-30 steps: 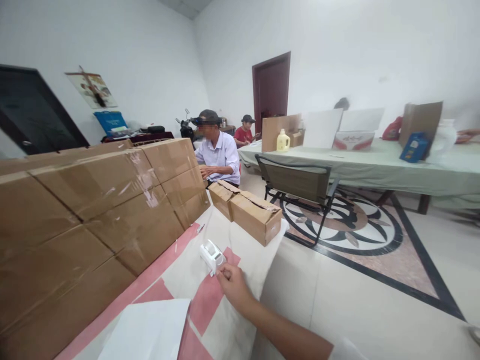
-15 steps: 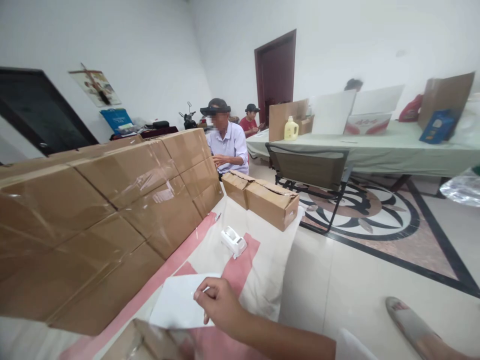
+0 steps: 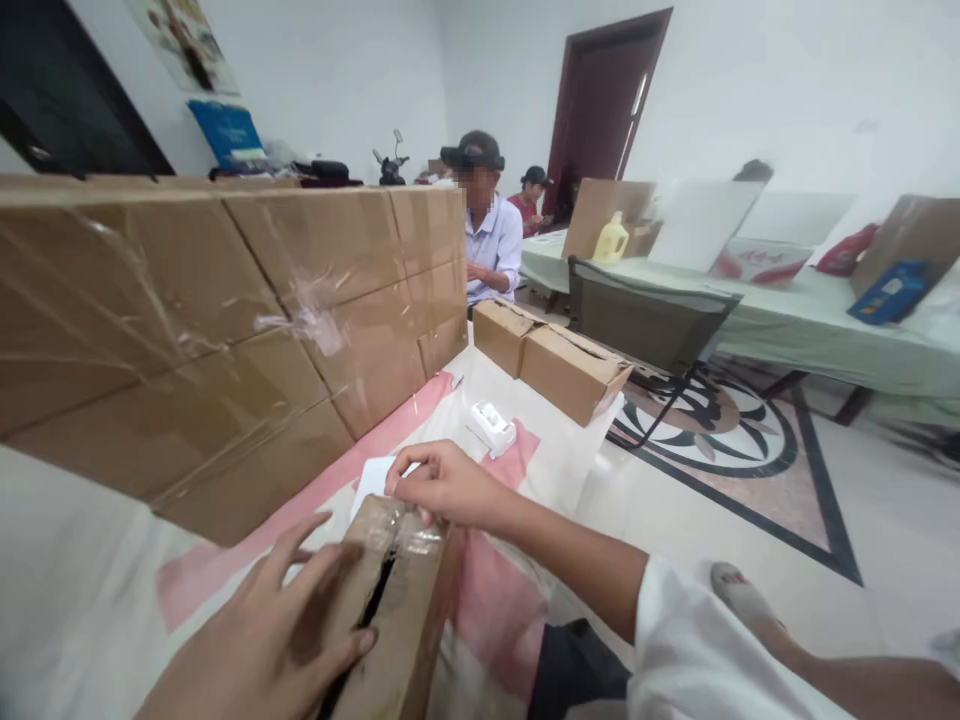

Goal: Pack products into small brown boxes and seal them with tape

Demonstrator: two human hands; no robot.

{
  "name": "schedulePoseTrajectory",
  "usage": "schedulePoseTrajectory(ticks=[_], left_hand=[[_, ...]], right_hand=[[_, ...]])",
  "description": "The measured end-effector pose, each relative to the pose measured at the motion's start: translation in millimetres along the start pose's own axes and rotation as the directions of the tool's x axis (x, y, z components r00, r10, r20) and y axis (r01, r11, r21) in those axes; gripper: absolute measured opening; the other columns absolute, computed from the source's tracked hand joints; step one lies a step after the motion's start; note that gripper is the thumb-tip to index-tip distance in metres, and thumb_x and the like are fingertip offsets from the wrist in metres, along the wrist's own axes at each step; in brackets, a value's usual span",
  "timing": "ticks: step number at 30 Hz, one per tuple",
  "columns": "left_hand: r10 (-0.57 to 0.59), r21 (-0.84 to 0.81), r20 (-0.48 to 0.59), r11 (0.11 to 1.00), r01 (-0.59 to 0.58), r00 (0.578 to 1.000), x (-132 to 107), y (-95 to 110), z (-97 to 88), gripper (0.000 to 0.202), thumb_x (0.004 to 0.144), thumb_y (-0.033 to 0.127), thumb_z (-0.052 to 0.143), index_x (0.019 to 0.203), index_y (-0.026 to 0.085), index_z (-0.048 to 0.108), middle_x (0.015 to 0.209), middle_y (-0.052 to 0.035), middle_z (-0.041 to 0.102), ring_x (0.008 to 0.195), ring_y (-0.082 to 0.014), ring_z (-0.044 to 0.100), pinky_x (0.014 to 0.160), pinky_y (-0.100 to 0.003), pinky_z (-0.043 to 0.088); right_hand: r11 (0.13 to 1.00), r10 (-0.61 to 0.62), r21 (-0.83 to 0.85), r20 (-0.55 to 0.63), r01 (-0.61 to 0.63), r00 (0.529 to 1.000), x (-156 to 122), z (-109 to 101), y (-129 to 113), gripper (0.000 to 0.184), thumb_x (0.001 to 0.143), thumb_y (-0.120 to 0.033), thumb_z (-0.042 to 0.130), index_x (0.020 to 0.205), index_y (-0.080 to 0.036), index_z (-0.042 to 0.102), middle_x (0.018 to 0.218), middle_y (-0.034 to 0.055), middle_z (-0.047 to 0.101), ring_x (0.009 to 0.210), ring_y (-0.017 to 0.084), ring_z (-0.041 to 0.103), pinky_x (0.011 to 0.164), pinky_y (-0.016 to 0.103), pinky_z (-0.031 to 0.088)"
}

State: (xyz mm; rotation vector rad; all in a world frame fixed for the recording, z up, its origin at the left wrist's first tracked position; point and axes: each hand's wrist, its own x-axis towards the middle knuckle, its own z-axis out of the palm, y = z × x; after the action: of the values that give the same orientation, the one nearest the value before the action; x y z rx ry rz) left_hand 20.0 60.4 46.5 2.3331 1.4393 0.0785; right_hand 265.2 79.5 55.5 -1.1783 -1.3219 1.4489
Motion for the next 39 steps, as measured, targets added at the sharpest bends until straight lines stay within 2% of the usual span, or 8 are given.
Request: schedulePoseTrajectory(ticks=[4,8,11,15,19,29,32,39], left_hand=[[-0.011,-0.178,0.133,0.983,0.035,0.991,23.2,-4.5,8.4,0.082,0.075,0.047,0.066,0.152,0.04,0.037,0.17,-0.0043,0.019,0.123,-0.0346,0.062,0.089,-0.044,0.054],[-0.056,-0.197,0.185,0.976,0.093,0.981,14.6,1.1,5.3,0.087,0.077,0.045,0.067,0.155,0.042,0.029,0.151,-0.0072,0.051,0.115,-0.0346,0.066,0.092,-0.043,0.05],[-0.08,-0.191,0.24,0.973,0.128,0.967,9.2,8.3,-1.4,0.089,0.078,0.048,0.067,0.156,0.039,0.026,0.12,-0.009,0.07,0.106,-0.036,0.069,0.083,-0.041,0.05],[-0.064,-0.178,0.231,0.978,0.107,0.971,8.2,11.1,-3.8,0.087,0.079,0.05,0.066,0.155,0.034,0.027,0.104,-0.0093,0.073,0.098,-0.0368,0.071,0.074,-0.038,0.048],[-0.026,-0.183,0.172,0.981,0.058,0.985,6.8,8.3,-0.3,0.083,0.08,0.048,0.064,0.154,0.034,0.028,0.101,-0.0082,0.074,0.094,-0.0363,0.072,0.071,-0.037,0.048],[-0.04,-0.161,0.158,0.985,0.066,0.987,9.6,7.3,-4.4,0.099,0.08,0.061,0.064,0.161,0.034,0.013,0.128,-0.0135,0.069,0.101,-0.0365,0.072,0.073,-0.037,0.049],[-0.046,-0.148,0.164,0.986,0.07,0.985,11.3,7.6,-3.6,0.096,0.083,0.066,0.059,0.161,0.036,0.012,0.139,-0.0142,0.063,0.103,-0.0387,0.071,0.076,-0.041,0.051],[0.054,-0.078,-0.091,0.995,-0.061,0.994,18.5,9.6,1.5,0.065,0.097,0.057,0.045,0.158,0.041,0.028,0.167,-0.0079,0.031,0.118,-0.0345,0.065,0.082,-0.043,0.056]], right_hand=[[0.992,0.063,-0.111,0.053,-0.057,0.997,-4.9,2.1,-14.0,0.029,0.079,-0.04,0.076,0.084,-0.016,0.061,0.045,-0.0074,0.055,0.038,0.007,0.049,0.042,0.015,0.035],[0.957,0.159,-0.257,0.082,-0.133,0.984,-1.5,7.4,-19.3,0.032,0.083,-0.045,0.075,0.088,-0.015,0.062,0.047,-0.0069,0.055,0.042,0.008,0.051,0.043,0.016,0.038],[0.917,0.214,-0.368,0.135,-0.152,0.967,3.0,8.5,-20.2,0.046,0.086,-0.039,0.073,0.124,-0.014,0.062,0.05,-0.0082,0.056,0.043,0.008,0.052,0.044,0.016,0.039],[0.885,0.261,-0.443,0.217,-0.143,0.941,5.2,11.0,-25.2,0.096,0.089,-0.027,0.069,0.165,-0.024,0.011,0.055,-0.0099,0.061,0.045,0.008,0.052,0.047,0.016,0.038],[0.873,0.268,-0.465,0.206,-0.147,0.941,6.0,19.4,-27.9,0.096,0.09,-0.025,0.066,0.165,-0.024,0.005,0.059,-0.0083,0.062,0.049,0.009,0.055,0.049,0.017,0.039],[0.944,0.215,-0.294,0.206,-0.149,0.955,-5.7,27.1,-24.5,0.092,0.088,-0.025,0.068,0.163,-0.023,0.016,0.068,-0.0062,0.065,0.06,0.011,0.063,0.052,0.018,0.04],[0.94,0.234,-0.278,0.107,-0.197,0.966,-8.8,27.1,-20.7,0.088,0.086,-0.025,0.069,0.161,-0.018,0.022,0.065,-0.0059,0.065,0.058,0.011,0.06,0.051,0.018,0.039],[0.821,0.304,-0.478,-0.095,-0.311,0.948,-9.4,30.5,-20.6,0.084,0.085,-0.018,0.066,0.159,-0.018,0.026,0.06,-0.007,0.063,0.049,0.009,0.051,0.048,0.018,0.037]])
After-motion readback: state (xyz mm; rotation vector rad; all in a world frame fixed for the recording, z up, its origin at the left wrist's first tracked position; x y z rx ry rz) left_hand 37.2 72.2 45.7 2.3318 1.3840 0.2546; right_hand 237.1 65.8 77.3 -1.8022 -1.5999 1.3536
